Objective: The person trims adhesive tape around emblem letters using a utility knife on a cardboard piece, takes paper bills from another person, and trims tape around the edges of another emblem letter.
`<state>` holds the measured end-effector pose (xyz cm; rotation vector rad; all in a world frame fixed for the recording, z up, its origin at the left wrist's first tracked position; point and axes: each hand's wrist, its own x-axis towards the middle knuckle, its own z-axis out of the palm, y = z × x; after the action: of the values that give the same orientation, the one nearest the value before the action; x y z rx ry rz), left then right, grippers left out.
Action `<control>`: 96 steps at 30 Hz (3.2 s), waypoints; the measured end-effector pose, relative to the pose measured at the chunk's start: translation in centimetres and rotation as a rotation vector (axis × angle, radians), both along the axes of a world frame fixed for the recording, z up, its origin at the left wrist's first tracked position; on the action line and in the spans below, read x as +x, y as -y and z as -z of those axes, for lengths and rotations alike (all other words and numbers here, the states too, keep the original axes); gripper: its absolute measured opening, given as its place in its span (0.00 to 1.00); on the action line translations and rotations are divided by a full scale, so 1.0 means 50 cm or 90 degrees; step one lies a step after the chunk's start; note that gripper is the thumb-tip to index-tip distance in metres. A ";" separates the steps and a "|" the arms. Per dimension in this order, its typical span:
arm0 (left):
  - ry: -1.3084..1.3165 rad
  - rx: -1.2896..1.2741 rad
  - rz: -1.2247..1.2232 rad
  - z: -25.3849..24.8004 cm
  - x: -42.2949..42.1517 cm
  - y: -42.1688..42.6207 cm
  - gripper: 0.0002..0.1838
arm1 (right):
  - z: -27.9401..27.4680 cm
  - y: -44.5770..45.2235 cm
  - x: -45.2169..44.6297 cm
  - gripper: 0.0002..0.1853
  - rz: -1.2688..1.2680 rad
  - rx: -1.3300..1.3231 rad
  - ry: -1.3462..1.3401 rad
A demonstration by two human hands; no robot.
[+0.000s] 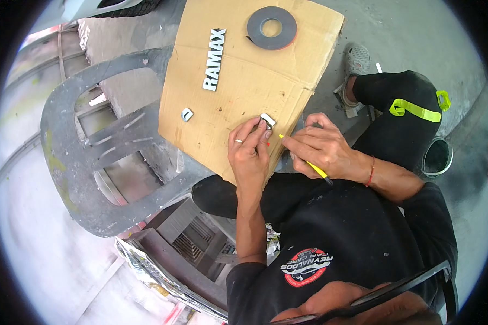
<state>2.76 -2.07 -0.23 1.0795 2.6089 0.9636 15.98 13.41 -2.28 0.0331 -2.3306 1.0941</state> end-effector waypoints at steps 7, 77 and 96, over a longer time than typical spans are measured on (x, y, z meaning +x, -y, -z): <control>-0.005 -0.009 -0.006 -0.004 0.004 -0.002 0.14 | 0.004 0.003 -0.001 0.20 0.034 -0.006 -0.042; -0.033 0.012 -0.015 0.008 0.009 -0.002 0.14 | -0.006 0.004 -0.018 0.18 0.028 -0.004 -0.018; -0.026 0.024 -0.027 0.008 0.009 -0.004 0.14 | -0.017 -0.004 -0.019 0.18 0.008 0.008 -0.022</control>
<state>3.21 -1.89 -0.62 1.0684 2.6667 1.0130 15.02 13.62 -1.42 0.0412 -2.3037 1.0655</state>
